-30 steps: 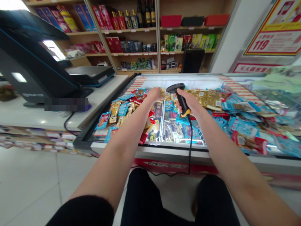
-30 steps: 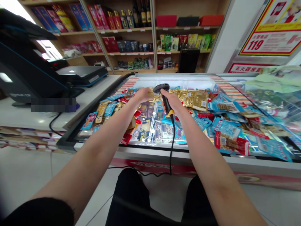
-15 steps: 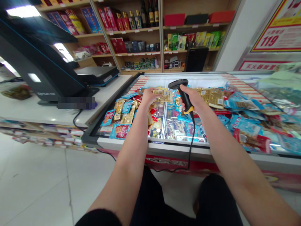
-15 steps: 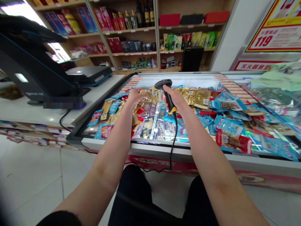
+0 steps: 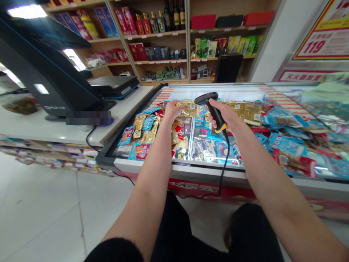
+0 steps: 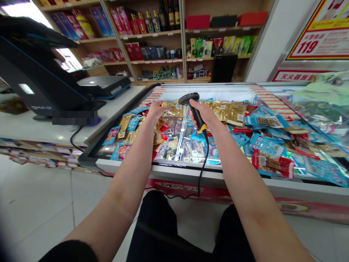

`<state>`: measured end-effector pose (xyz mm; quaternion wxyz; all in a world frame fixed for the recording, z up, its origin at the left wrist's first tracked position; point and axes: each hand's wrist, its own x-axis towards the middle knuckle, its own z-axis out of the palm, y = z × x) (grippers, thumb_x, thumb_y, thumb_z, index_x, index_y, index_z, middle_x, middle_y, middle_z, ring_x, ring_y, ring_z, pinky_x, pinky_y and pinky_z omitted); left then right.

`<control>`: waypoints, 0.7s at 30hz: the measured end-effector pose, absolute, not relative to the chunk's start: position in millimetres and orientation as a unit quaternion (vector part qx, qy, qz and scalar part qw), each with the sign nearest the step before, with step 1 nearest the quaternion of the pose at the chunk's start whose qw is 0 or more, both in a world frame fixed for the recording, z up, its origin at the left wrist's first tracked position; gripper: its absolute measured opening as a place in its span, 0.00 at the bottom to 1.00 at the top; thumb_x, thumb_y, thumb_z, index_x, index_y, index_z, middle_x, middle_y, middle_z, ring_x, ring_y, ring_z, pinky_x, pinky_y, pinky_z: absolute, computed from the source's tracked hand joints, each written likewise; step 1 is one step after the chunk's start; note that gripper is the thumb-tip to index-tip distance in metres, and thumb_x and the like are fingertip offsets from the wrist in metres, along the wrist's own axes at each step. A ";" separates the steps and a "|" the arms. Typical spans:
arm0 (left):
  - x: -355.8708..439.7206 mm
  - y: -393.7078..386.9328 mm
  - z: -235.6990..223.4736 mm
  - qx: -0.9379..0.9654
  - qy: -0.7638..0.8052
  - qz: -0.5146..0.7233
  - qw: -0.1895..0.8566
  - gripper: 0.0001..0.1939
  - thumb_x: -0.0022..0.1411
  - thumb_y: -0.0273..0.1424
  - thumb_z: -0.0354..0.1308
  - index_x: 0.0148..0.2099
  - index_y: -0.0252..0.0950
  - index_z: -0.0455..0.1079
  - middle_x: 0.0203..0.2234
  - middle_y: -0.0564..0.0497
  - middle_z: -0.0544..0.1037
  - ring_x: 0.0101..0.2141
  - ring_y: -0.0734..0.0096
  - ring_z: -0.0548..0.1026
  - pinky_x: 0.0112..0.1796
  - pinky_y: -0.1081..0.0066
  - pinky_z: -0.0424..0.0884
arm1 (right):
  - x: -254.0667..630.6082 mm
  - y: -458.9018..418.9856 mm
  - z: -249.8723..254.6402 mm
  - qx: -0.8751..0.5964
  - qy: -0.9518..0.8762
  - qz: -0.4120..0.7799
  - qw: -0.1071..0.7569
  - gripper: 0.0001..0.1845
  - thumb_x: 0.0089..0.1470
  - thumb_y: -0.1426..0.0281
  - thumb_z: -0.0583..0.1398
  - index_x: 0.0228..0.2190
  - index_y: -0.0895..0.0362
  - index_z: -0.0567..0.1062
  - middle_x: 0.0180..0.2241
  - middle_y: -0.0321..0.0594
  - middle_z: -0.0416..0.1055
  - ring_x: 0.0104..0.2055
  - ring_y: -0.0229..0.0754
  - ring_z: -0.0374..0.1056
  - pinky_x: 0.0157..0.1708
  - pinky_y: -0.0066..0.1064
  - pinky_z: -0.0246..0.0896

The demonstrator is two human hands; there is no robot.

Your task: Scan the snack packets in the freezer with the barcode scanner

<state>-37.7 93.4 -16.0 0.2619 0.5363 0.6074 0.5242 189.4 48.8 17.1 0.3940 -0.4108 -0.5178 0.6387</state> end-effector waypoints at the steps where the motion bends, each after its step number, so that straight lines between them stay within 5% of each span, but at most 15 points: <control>1: -38.0 93.7 -16.0 0.536 0.608 0.524 0.261 0.11 0.40 0.29 0.65 0.31 0.33 0.74 0.23 0.56 0.74 0.30 0.70 0.73 0.34 0.73 0.68 | 189.7 48.8 17.2 -0.412 -0.519 0.638 0.392 0.21 0.58 0.49 0.60 0.31 0.55 0.69 0.17 0.34 0.65 0.13 0.34 0.60 0.11 0.25 0.56; 21: -39.6 96.7 -17.4 0.533 0.607 0.533 0.251 0.15 0.39 0.31 0.67 0.33 0.33 0.75 0.23 0.55 0.74 0.29 0.71 0.71 0.33 0.73 0.67 | 190.7 49.5 16.4 -0.410 -0.522 0.640 0.387 0.21 0.60 0.50 0.58 0.31 0.56 0.68 0.16 0.34 0.64 0.13 0.34 0.59 0.11 0.25 0.55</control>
